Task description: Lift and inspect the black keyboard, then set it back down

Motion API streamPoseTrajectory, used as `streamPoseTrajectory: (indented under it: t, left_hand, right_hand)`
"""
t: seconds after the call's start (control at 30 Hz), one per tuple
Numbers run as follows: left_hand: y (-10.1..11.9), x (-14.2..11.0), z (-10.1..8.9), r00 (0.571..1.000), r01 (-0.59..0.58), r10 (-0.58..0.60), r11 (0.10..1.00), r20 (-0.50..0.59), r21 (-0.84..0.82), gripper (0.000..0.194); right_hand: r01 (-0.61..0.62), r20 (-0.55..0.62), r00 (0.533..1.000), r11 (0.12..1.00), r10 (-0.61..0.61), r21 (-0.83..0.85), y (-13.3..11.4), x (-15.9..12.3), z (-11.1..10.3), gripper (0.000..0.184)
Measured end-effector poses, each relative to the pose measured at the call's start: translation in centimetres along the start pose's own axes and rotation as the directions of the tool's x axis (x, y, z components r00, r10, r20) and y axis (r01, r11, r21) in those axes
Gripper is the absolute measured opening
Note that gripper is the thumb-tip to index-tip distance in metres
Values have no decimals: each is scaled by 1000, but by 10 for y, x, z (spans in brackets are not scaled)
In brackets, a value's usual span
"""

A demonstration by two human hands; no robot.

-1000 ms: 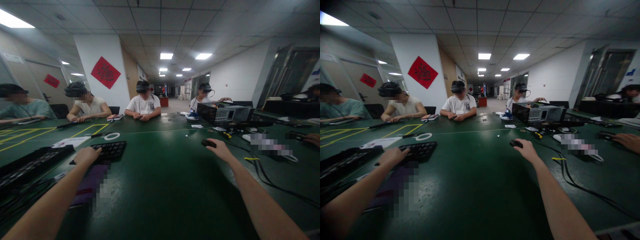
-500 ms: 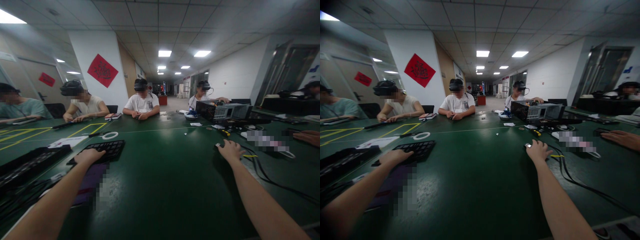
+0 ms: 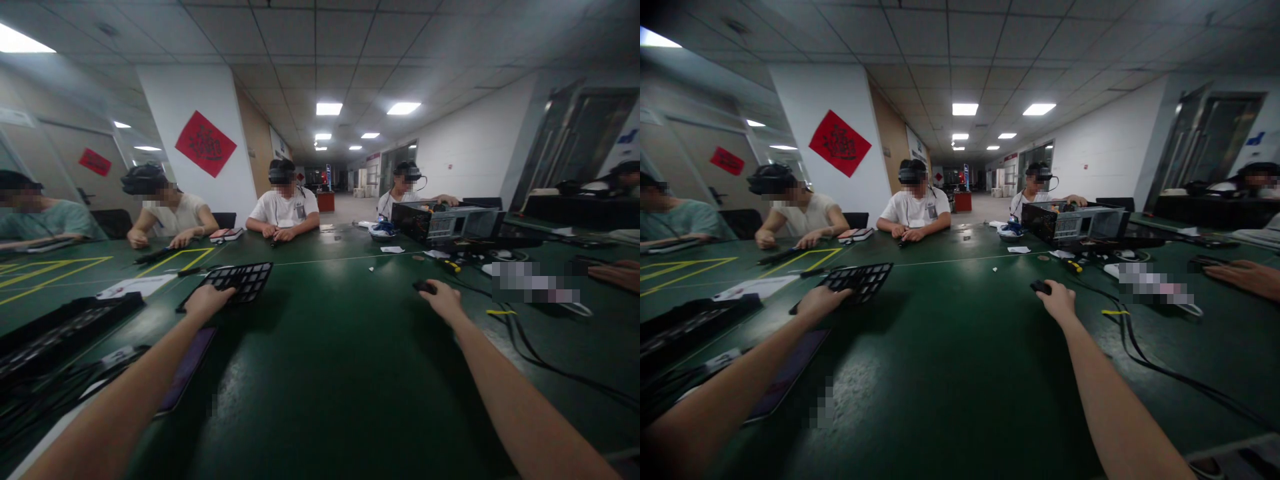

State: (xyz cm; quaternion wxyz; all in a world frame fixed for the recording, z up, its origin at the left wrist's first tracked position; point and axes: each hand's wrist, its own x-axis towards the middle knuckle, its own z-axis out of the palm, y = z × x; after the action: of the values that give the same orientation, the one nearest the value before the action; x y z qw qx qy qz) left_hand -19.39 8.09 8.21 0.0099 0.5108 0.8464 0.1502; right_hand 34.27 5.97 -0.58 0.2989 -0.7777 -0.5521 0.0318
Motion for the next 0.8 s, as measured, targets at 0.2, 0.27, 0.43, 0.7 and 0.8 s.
streamPoseTrajectory:
  t: [0.2,0.27,0.43,0.7,0.8]
  left_hand:
    - [90,-62,18,946,-325,309,892,-102,-313,38]
    - [112,-92,33,899,-435,403,783,-169,-445,33]
    - [134,-155,71,788,-588,537,512,-301,-626,31]
    - [121,-177,95,728,-633,615,433,-303,-642,28]
    - [118,-180,96,702,-653,653,431,-284,-623,30]
  right_hand:
    - [156,120,946,751,-300,642,-72,-41,0,46]
    - [151,174,899,658,-401,738,-90,-58,1,46]
    - [108,217,772,460,-597,881,-112,-86,9,44]
    - [193,177,710,430,-682,882,-108,-96,38,41]
    - [164,203,705,435,-680,885,-105,-99,45,41]
